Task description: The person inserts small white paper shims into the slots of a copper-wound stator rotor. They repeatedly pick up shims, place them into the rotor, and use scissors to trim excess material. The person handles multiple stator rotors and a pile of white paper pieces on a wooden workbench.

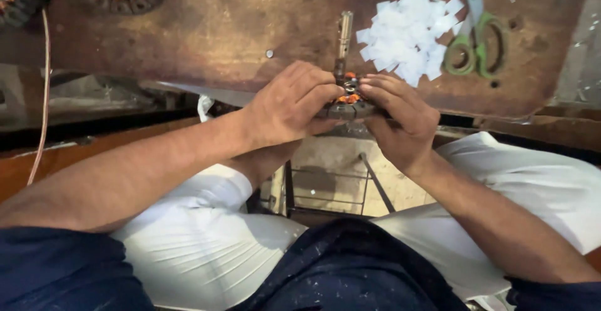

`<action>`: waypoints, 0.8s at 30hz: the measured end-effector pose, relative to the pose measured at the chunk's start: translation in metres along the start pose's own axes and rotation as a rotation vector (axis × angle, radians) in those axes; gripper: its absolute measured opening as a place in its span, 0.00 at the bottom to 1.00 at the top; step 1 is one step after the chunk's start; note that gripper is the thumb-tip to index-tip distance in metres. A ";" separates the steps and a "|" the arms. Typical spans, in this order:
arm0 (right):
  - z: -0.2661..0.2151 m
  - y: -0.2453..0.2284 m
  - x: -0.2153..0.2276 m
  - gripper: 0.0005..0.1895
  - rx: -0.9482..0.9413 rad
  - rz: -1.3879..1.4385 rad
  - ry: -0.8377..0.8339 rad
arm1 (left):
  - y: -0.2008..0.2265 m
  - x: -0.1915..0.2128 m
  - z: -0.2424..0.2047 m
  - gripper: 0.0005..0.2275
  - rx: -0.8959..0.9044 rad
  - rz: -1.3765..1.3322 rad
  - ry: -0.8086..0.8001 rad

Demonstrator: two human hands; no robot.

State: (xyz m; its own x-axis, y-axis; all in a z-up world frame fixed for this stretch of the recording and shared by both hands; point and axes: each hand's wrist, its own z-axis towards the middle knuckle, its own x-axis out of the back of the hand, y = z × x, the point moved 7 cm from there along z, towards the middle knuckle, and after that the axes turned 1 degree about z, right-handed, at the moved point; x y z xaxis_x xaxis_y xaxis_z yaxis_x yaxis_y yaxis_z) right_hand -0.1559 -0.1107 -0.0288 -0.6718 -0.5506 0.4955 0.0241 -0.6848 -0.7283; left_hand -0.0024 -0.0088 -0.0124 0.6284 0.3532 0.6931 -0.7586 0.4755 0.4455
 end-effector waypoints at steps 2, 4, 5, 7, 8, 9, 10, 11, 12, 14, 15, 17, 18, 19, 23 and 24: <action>0.000 -0.005 -0.002 0.24 0.005 -0.031 -0.009 | 0.003 0.000 0.000 0.23 -0.036 0.041 0.007; 0.001 -0.008 -0.002 0.23 0.017 -0.049 -0.013 | 0.004 -0.001 0.001 0.25 -0.065 0.063 0.004; 0.002 -0.010 -0.002 0.23 0.028 -0.047 -0.015 | 0.004 -0.001 0.001 0.25 -0.072 0.069 -0.004; 0.002 -0.011 -0.002 0.22 0.045 -0.043 -0.018 | 0.005 -0.002 0.000 0.26 -0.081 0.078 -0.012; 0.003 -0.012 -0.002 0.22 0.051 -0.041 -0.019 | 0.005 -0.003 -0.001 0.26 -0.084 0.081 -0.013; 0.002 -0.012 -0.003 0.23 0.058 -0.038 -0.020 | 0.006 -0.003 -0.002 0.26 -0.087 0.087 -0.013; 0.002 -0.013 -0.003 0.23 0.063 -0.040 -0.021 | 0.006 -0.004 -0.003 0.26 -0.084 0.087 -0.010; 0.002 -0.013 -0.003 0.22 0.069 -0.042 -0.021 | 0.006 -0.005 -0.003 0.26 -0.082 0.087 -0.005; 0.001 -0.014 -0.003 0.23 0.075 -0.044 -0.022 | 0.006 -0.006 -0.004 0.26 -0.080 0.086 0.000; 0.001 -0.013 -0.003 0.22 0.066 -0.023 -0.026 | 0.005 -0.008 -0.004 0.25 -0.064 0.085 -0.004; 0.000 -0.012 -0.004 0.22 0.061 -0.012 -0.028 | 0.005 -0.009 -0.004 0.25 -0.057 0.085 -0.005; 0.001 -0.012 -0.004 0.21 0.058 -0.015 -0.022 | 0.004 -0.010 -0.004 0.24 -0.034 0.076 0.001; 0.001 -0.012 -0.004 0.21 0.057 -0.017 -0.019 | 0.004 -0.010 -0.004 0.23 -0.023 0.073 0.004; 0.001 -0.012 -0.004 0.21 0.051 -0.010 -0.009 | 0.005 -0.009 -0.004 0.24 -0.019 0.069 0.012; 0.000 -0.009 -0.004 0.20 -0.034 0.053 0.002 | 0.004 -0.006 0.002 0.24 0.044 0.011 0.025; 0.000 -0.006 -0.003 0.19 -0.071 0.078 -0.002 | 0.002 -0.006 0.006 0.23 0.072 -0.014 0.023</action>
